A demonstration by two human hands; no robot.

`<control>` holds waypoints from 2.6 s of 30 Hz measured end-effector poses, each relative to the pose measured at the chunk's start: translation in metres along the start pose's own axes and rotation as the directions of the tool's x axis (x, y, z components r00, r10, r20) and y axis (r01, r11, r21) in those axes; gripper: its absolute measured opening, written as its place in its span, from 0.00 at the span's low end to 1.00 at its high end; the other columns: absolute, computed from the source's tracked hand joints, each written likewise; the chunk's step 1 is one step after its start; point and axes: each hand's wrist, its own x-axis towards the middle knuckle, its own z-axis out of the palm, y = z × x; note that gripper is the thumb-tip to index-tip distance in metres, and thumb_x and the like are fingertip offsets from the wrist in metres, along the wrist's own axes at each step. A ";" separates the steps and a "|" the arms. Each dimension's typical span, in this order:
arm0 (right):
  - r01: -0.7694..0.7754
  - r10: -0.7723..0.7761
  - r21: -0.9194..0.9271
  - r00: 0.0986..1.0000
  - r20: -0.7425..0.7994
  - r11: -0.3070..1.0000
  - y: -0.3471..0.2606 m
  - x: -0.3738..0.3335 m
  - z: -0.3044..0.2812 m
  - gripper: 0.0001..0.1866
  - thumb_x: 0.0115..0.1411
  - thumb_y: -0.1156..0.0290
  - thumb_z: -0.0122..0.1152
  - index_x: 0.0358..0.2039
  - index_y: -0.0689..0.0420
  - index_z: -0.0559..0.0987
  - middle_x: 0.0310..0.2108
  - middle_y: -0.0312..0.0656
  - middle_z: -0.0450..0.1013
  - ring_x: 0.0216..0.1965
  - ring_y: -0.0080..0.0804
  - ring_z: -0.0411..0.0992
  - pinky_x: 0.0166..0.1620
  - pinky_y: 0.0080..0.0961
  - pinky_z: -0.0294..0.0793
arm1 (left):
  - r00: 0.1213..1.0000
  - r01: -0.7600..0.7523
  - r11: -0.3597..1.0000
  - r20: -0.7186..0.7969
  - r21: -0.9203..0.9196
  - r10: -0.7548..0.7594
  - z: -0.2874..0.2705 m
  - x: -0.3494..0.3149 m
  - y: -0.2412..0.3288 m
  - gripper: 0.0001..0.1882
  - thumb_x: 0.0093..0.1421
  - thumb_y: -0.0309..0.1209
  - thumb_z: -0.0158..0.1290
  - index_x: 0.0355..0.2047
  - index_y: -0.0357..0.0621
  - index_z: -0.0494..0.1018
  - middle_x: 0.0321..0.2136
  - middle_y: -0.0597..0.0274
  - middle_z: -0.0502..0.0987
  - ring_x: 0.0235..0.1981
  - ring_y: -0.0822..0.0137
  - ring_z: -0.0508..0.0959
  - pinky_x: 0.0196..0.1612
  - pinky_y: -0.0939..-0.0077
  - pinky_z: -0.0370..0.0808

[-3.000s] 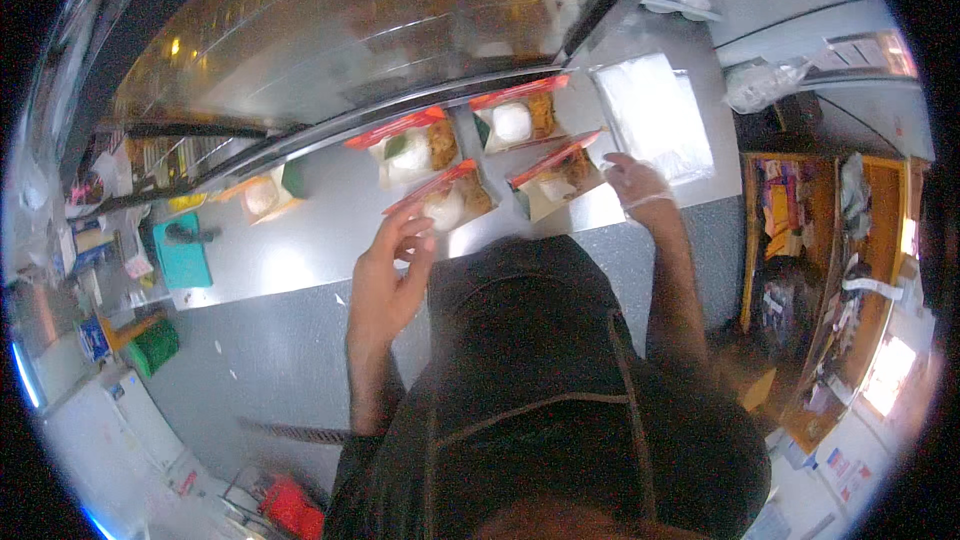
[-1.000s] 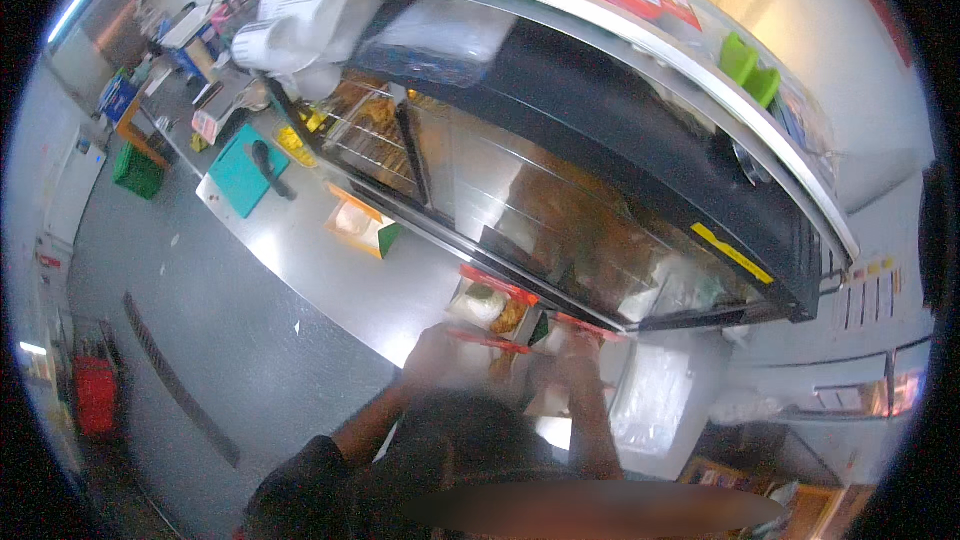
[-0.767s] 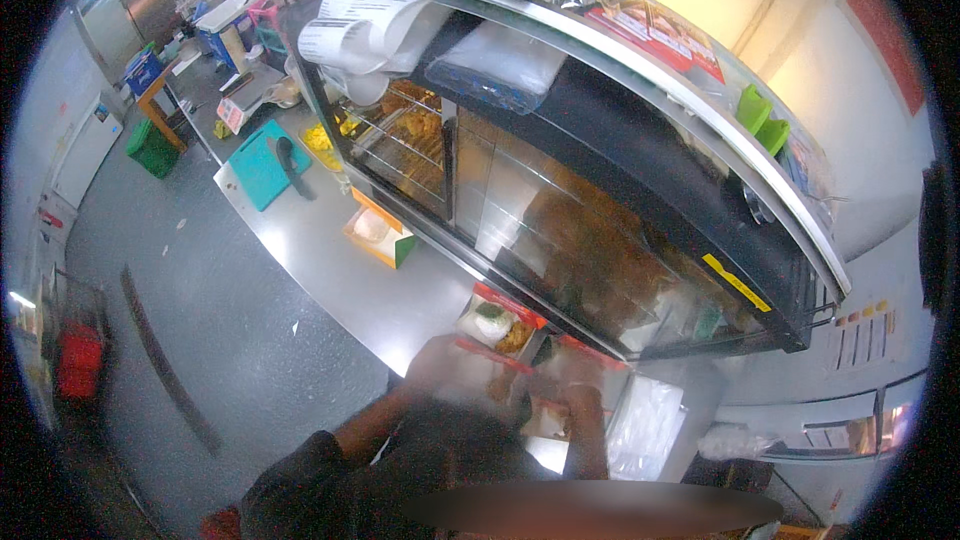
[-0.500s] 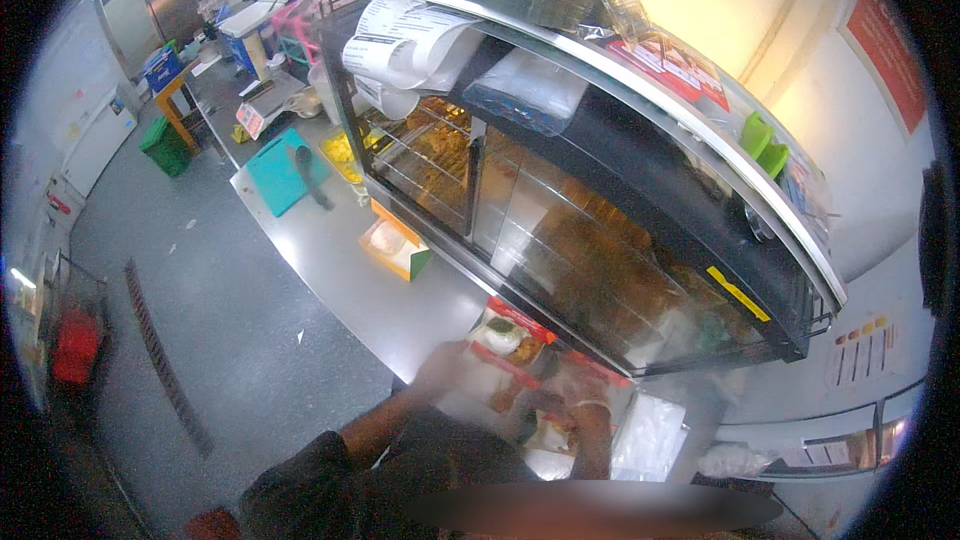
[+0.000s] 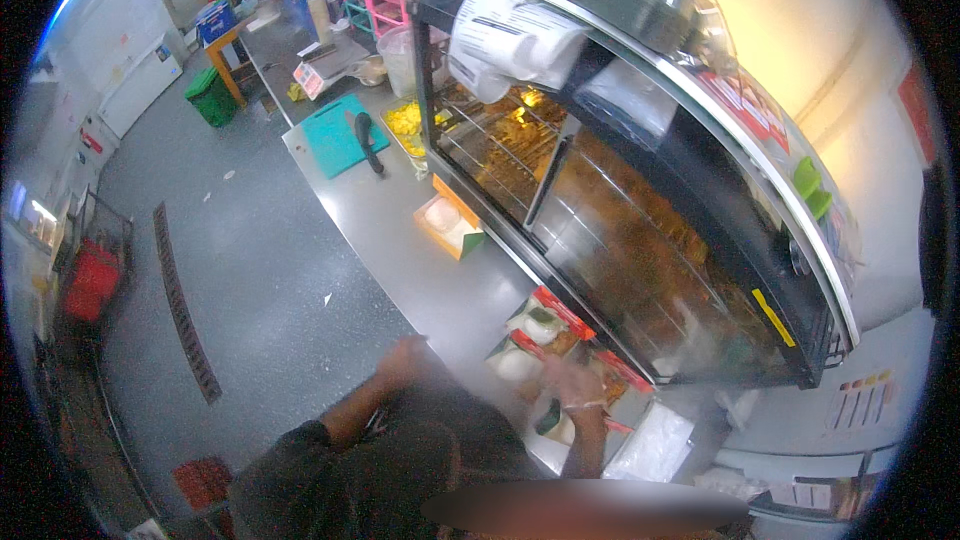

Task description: The person assembles onigiri by placing rice and fried chicken into paper cones, then adds pickled vegetables and condiments. They use a knife to cut the chicken and a spoon to scoop rice and toppings, arranging the finished cones on a counter.

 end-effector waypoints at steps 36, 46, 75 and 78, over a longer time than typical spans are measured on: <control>0.223 -0.297 -0.448 0.949 -0.101 0.865 -0.376 0.636 0.350 0.25 0.61 0.62 0.64 0.57 0.59 0.79 0.55 0.56 0.78 0.59 0.53 0.75 0.61 0.43 0.75 | 0.855 0.464 0.875 0.188 0.141 -0.483 -0.357 -0.069 -0.526 0.30 0.55 0.35 0.65 0.58 0.37 0.74 0.57 0.40 0.77 0.62 0.38 0.73 0.66 0.41 0.69; 0.029 -0.084 -0.607 0.995 -0.062 0.794 -0.393 0.748 0.383 0.21 0.65 0.72 0.54 0.59 0.61 0.77 0.50 0.56 0.80 0.56 0.53 0.78 0.58 0.44 0.78 | 0.727 0.650 0.754 0.209 0.094 -0.654 -0.499 0.092 -0.507 0.29 0.58 0.35 0.64 0.58 0.38 0.74 0.57 0.41 0.77 0.61 0.40 0.75 0.64 0.45 0.71; -0.166 0.053 -0.360 0.951 -0.305 0.918 -0.401 0.755 0.431 0.14 0.67 0.71 0.54 0.46 0.55 0.87 0.48 0.55 0.82 0.50 0.52 0.82 0.53 0.46 0.82 | 0.744 0.414 0.876 0.462 0.249 -0.483 -0.639 0.334 -0.534 0.24 0.64 0.36 0.60 0.58 0.39 0.76 0.56 0.45 0.79 0.56 0.46 0.80 0.59 0.54 0.76; -0.249 0.143 -0.335 0.940 -0.310 0.909 -0.400 0.769 0.451 0.14 0.65 0.72 0.55 0.43 0.54 0.88 0.46 0.52 0.84 0.49 0.52 0.83 0.51 0.46 0.83 | 0.717 0.398 0.878 0.508 0.265 -0.478 -0.641 0.337 -0.563 0.24 0.65 0.37 0.60 0.58 0.39 0.76 0.56 0.46 0.80 0.55 0.47 0.80 0.58 0.54 0.77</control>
